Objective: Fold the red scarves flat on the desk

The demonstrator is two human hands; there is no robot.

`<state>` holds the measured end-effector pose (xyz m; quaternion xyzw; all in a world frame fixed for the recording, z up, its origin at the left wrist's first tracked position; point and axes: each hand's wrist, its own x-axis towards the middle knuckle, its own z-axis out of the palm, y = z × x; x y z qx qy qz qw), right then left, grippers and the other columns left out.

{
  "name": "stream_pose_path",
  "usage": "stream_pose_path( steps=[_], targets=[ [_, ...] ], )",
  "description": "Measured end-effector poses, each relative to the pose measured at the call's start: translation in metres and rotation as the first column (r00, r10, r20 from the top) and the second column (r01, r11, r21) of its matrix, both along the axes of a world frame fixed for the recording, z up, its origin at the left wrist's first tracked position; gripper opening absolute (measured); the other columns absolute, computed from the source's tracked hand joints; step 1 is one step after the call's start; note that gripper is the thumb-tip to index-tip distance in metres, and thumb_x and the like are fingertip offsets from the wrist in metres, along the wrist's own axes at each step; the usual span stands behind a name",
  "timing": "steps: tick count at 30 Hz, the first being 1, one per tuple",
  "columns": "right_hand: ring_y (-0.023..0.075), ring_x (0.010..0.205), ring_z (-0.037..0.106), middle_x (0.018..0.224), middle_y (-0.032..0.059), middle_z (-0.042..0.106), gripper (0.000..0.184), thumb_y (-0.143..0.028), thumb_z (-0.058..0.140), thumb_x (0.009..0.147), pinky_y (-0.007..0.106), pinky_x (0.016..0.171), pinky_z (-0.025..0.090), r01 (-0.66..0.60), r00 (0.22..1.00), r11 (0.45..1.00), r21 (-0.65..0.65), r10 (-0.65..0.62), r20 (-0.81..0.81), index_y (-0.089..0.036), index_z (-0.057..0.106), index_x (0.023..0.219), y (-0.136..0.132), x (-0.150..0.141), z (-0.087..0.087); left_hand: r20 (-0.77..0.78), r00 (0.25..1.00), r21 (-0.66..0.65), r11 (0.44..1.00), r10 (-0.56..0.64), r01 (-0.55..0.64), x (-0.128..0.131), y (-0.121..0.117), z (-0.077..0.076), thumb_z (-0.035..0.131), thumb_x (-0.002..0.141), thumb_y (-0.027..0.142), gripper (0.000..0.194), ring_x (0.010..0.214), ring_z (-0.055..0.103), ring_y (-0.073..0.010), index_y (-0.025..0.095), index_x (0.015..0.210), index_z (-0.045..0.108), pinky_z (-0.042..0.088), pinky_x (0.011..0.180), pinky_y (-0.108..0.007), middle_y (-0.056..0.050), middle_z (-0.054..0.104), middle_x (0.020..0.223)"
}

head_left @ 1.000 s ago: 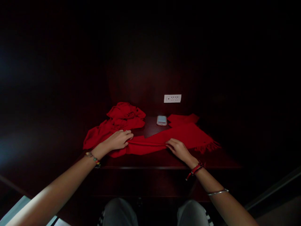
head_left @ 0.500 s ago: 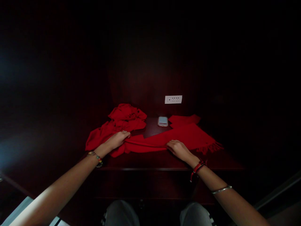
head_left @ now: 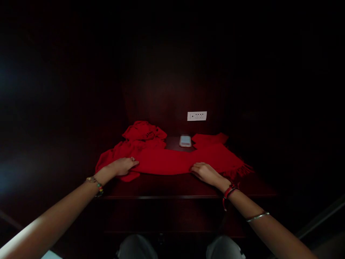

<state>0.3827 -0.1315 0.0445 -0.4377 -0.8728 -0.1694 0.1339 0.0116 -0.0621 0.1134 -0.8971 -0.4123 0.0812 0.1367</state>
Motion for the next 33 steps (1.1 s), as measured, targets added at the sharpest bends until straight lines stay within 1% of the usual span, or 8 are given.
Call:
stream_pose_path(
  steps=[3,6,10,14,19,21,26,33],
  targets=[
    [0.0153,0.075,0.053,0.079,0.0055,0.059,0.023,-0.018,0.035,0.087,0.026,0.071,0.039,-0.007,0.999,0.999,-0.037,0.008,0.035,-0.017,0.057,0.084,-0.009,0.001,-0.017,-0.053,0.994,-0.247,0.964,0.091,-0.101,-0.008,-0.010,-0.012,0.050,0.067,0.012,0.041,0.078,0.055,-0.0186,0.022,0.107,0.051,0.041,0.064,-0.025,-0.006,0.058,0.095],
    [0.0159,0.077,0.052,0.080,0.0059,0.059,0.022,-0.019,0.035,0.087,0.027,0.073,0.039,0.027,1.000,0.999,-0.034,-0.027,0.005,-0.016,0.057,0.086,-0.010,0.002,-0.022,0.004,0.995,-0.386,0.918,0.097,-0.088,0.008,-0.009,0.006,0.054,0.071,0.031,0.046,0.079,0.054,-0.0170,0.023,0.116,0.045,0.041,0.065,-0.023,-0.004,0.058,0.096],
    [0.0165,0.076,0.052,0.081,0.0061,0.059,0.022,-0.018,0.036,0.086,0.028,0.072,0.039,0.056,0.998,0.998,-0.029,-0.057,-0.022,-0.016,0.057,0.085,-0.010,0.003,-0.022,0.228,0.973,-0.340,0.934,-0.031,0.110,0.061,0.001,0.022,0.038,0.081,0.047,0.040,0.082,0.054,-0.0153,0.022,0.109,0.050,0.040,0.073,-0.024,-0.003,0.059,0.094],
    [0.0167,0.076,0.051,0.081,0.0062,0.058,0.020,-0.016,0.037,0.085,0.028,0.073,0.039,0.087,0.994,0.995,-0.043,-0.090,-0.065,-0.016,0.057,0.086,-0.013,0.005,-0.024,0.304,0.948,-0.225,0.960,-0.091,0.165,0.114,0.014,-0.014,0.030,0.084,0.047,0.047,0.114,0.038,-0.0218,0.020,0.120,0.044,0.028,0.095,-0.033,-0.009,0.041,0.128],
    [0.0173,0.078,0.052,0.082,0.0070,0.059,0.018,-0.015,0.039,0.083,0.030,0.074,0.039,0.135,0.979,0.987,-0.082,-0.146,-0.144,-0.015,0.057,0.085,-0.018,0.007,-0.025,0.177,0.920,-0.389,0.884,0.349,-0.260,0.137,0.018,-0.064,0.021,0.077,0.065,0.066,0.127,0.003,-0.0359,0.032,0.134,0.017,0.011,0.094,-0.061,-0.004,0.007,0.143],
    [0.0168,0.080,0.052,0.083,0.0061,0.059,0.018,-0.019,0.039,0.085,0.032,0.079,0.038,0.099,0.970,0.990,-0.096,-0.118,-0.214,-0.016,0.057,0.085,-0.017,0.006,-0.020,0.180,0.916,-0.384,0.883,0.358,-0.270,0.137,0.016,-0.069,0.020,0.074,0.069,0.071,0.127,-0.001,-0.0365,0.032,0.134,0.015,0.007,0.093,-0.063,-0.005,0.003,0.143],
    [0.0170,0.102,0.048,0.108,0.0074,0.056,0.031,-0.033,0.031,0.089,0.037,0.094,0.029,0.094,0.894,0.987,-0.130,-0.141,-0.425,-0.019,0.052,0.107,0.008,-0.001,-0.005,0.233,0.967,-0.337,0.941,0.106,-0.022,0.145,0.013,-0.071,0.015,0.080,0.062,0.064,0.129,0.000,-0.0262,0.029,0.134,0.018,0.007,0.099,-0.053,-0.006,0.005,0.143],
    [0.0228,0.126,0.022,0.137,0.0103,0.027,0.051,-0.042,0.024,0.088,0.044,0.101,0.016,0.255,0.925,0.868,-0.426,-0.347,-0.153,-0.016,0.032,0.131,0.032,-0.009,-0.027,0.250,0.964,-0.287,0.958,0.089,-0.014,0.153,0.013,-0.080,0.016,0.084,0.056,0.056,0.130,0.006,-0.0224,0.031,0.134,0.017,0.008,0.101,-0.049,-0.003,0.010,0.143]
  ],
)
